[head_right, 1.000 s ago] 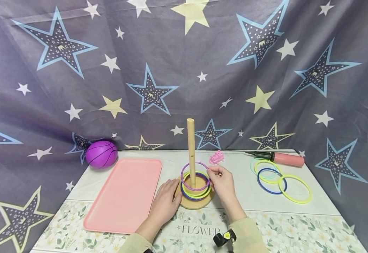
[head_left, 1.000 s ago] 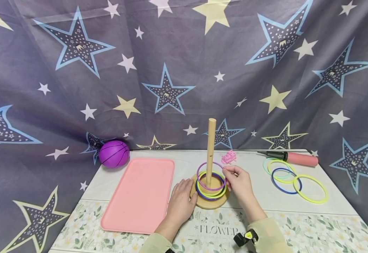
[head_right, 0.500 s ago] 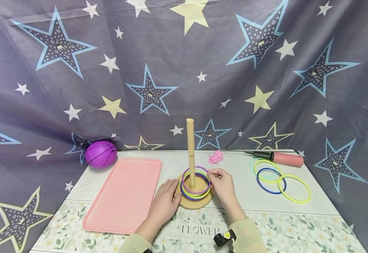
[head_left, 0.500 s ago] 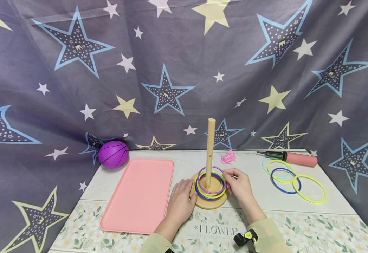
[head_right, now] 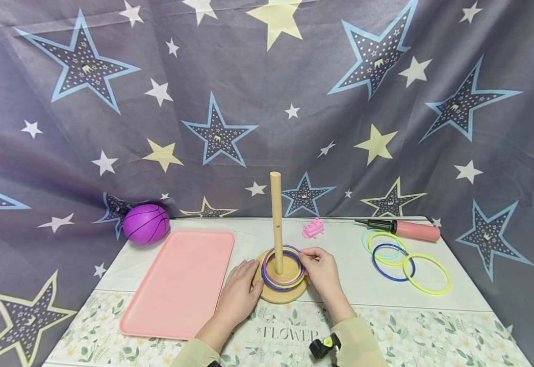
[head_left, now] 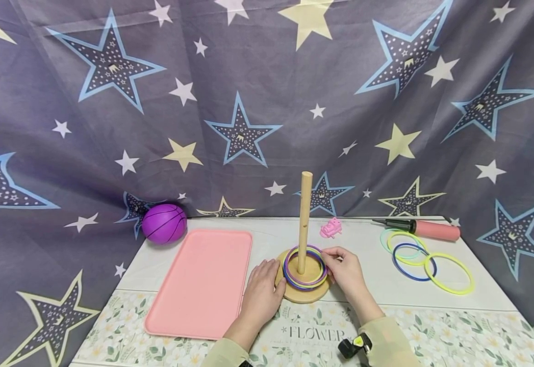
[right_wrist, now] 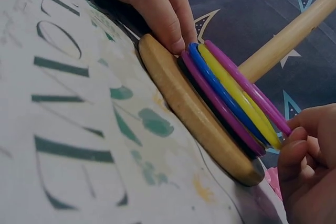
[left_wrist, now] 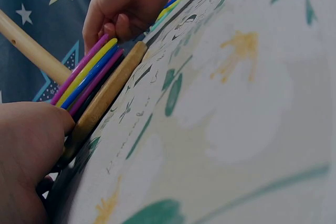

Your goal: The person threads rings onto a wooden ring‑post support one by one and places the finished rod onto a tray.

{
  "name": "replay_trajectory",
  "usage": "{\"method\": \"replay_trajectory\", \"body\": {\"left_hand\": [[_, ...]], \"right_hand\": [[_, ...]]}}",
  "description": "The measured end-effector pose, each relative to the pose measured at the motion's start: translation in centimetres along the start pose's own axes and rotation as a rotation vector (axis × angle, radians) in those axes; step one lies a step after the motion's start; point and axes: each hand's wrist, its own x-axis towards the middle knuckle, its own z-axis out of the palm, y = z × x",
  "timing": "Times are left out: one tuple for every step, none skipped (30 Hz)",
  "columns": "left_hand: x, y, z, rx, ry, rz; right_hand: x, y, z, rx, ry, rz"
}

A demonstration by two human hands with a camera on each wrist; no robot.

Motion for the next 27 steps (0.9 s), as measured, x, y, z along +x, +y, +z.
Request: {"method": "replay_trajectory", "body": {"left_hand": [[0.0,0.01,0.01,0.0,-0.001,-0.001],[-0.01,0.02,0.0,0.0,-0.003,-0.002],[-0.01,0.04,-0.01,-0.002,-0.004,-0.003],[-0.01,0.05,-0.02,-0.003,-0.005,-0.004],[-0.01,0.06,-0.02,-0.003,-0.006,-0.004],[-0.02,0.06,-0.03,-0.004,-0.008,-0.005],[-0.02,0.06,-0.02,-0.004,-0.007,-0.005],[-0.03,0.05,-0.02,-0.005,-0.008,-0.005],[-0.03,0.04,-0.01,-0.005,-0.008,-0.005],[-0.03,0.03,0.01,-0.005,-0.009,-0.006],[-0.03,0.02,0.02,-0.004,-0.01,-0.007],[-0.04,0.03,0.02,-0.005,-0.011,-0.008],[-0.05,0.02,0.02,-0.005,-0.012,-0.009],[-0.05,0.03,0.02,-0.007,-0.012,-0.01],[-0.06,0.03,0.03,-0.007,-0.011,-0.01],[-0.07,0.02,0.05,-0.006,-0.01,-0.01],[-0.07,0.03,0.05,-0.004,-0.009,-0.01],[-0.08,0.03,0.06,-0.001,-0.008,-0.01],[-0.08,0.02,0.06,0.0,-0.004,-0.008],[-0.09,0.02,0.07,0.002,-0.001,-0.006],[-0.1,0.02,0.07,0.003,-0.001,-0.005],[-0.09,0.03,0.05,0.003,-0.002,-0.006],[-0.09,0.05,0.01,0.004,-0.004,-0.007],[-0.08,0.06,0.0,0.003,-0.005,-0.007],[-0.08,0.06,-0.01,0.002,-0.005,-0.007],[-0.07,0.05,0.0,0.002,-0.007,-0.006],[-0.06,0.04,0.0,0.001,-0.008,-0.007]], "right_hand": [[-0.01,0.05,0.01,-0.008,0.001,0.0],[-0.01,0.1,0.02,-0.012,0.002,-0.001],[-0.02,0.15,0.02,-0.019,0.003,-0.001],[0.0,0.23,0.02,-0.024,0.002,-0.002],[0.03,0.3,0.03,-0.027,0.001,-0.003],[0.07,0.39,0.03,-0.028,-0.001,-0.005],[0.11,0.45,0.03,-0.029,-0.003,-0.005],[0.13,0.49,0.02,-0.03,-0.005,-0.005],[0.15,0.52,0.0,-0.03,-0.008,-0.004],[0.17,0.53,-0.02,-0.03,-0.01,-0.002],[0.18,0.52,-0.04,-0.03,-0.011,0.002],[0.18,0.53,-0.08,-0.032,-0.013,0.005],[0.17,0.5,-0.09,-0.033,-0.013,0.01],[0.19,0.56,-0.11,-0.037,-0.015,0.012],[0.24,0.65,-0.11,-0.038,-0.018,0.013],[0.26,0.7,-0.12,-0.042,-0.02,0.015],[0.27,0.76,-0.12,-0.044,-0.024,0.016],[0.28,0.83,-0.11,-0.045,-0.026,0.017],[0.27,0.83,-0.09,-0.043,-0.029,0.017],[0.29,0.9,-0.09,-0.043,-0.032,0.016],[0.25,0.86,-0.08,-0.041,-0.034,0.017],[0.21,0.81,-0.08,-0.038,-0.034,0.019],[0.22,0.81,-0.07,-0.033,-0.034,0.021],[0.26,0.83,-0.06,-0.026,-0.033,0.022],[0.28,0.85,-0.08,-0.021,-0.032,0.025],[0.32,0.92,-0.12,-0.017,-0.03,0.026],[0.34,0.94,-0.16,-0.013,-0.028,0.026]]}}
